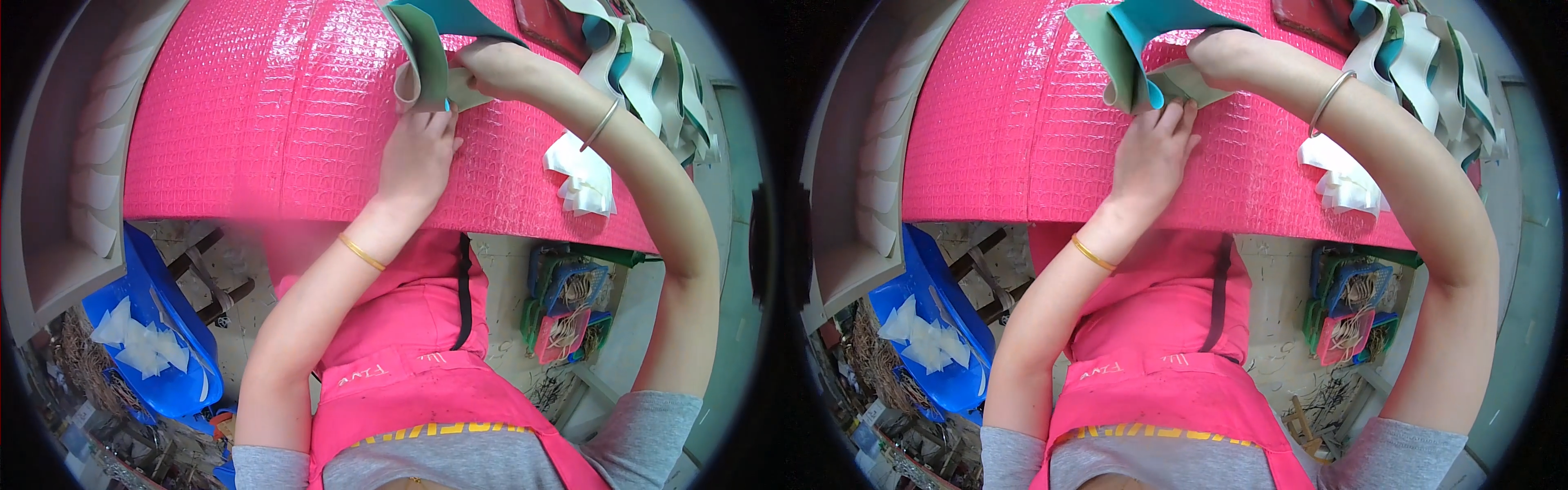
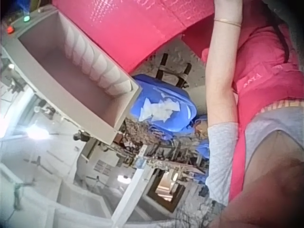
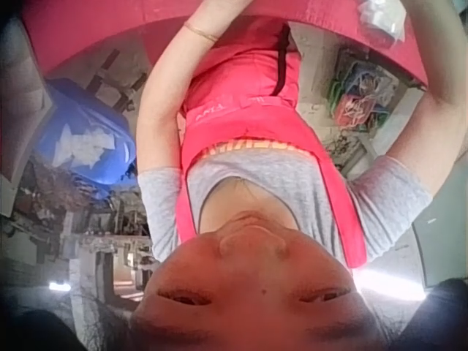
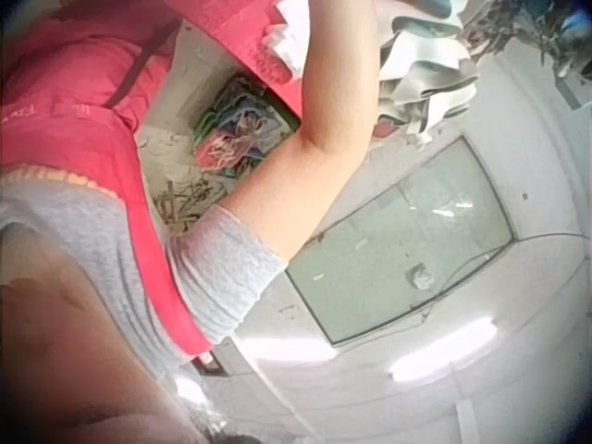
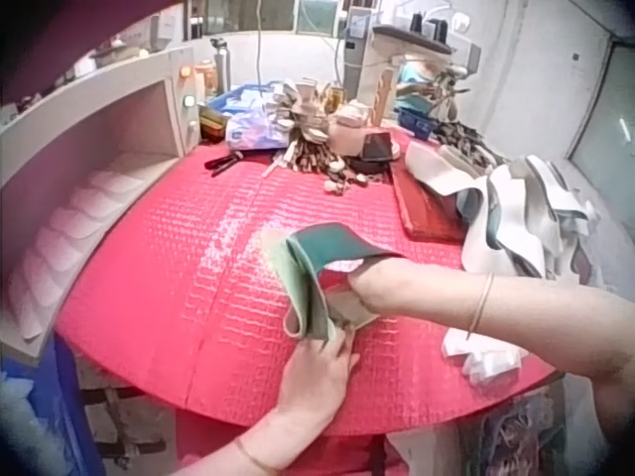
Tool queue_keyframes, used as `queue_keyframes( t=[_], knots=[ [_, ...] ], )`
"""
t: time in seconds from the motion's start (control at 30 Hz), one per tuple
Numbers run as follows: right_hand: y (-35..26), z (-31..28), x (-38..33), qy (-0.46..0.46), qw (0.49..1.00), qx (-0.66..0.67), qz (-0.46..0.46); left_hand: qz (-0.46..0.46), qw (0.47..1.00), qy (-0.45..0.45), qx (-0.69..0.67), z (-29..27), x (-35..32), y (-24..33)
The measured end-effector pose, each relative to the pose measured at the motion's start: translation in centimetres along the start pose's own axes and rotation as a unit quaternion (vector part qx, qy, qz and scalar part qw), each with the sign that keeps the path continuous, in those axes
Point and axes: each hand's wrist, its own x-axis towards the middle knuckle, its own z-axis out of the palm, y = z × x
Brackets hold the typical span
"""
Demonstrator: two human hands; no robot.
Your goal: Assembling shoe uppers by using plastic inserts and a pressing machine to shape the footwear.
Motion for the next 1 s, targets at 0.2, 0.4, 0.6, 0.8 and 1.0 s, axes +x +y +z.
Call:
queue_keyframes(
  t=[0.2,0.4,0.6,0.8,1.0],
  knots=[
    [-0.8,1.5,-1.1,0.136,0.985,-0.097,-0.04,-0.019,0.997,-0.068,0.013,0.3,1.4,0.5],
    [0.6,2.2,-0.4,0.104,0.992,-0.052,-0.038,0.009,1.0,0.005,-0.028,1.6,1.7,0.8],
    [2.9,-0.7,-1.5,0.114,0.833,0.542,0.001,0.076,0.984,0.017,0.157,2.2,2.9,2.8],
    [3.3,-0.7,-4.7,0.111,0.913,0.389,-0.053,0.191,0.971,-0.034,0.142,1.5,4.2,0.6],
    [3.6,0.1,-6.3,0.103,0.96,0.236,-0.114,0.226,0.961,-0.103,0.124,0.9,5.0,0.3]
  ],
)
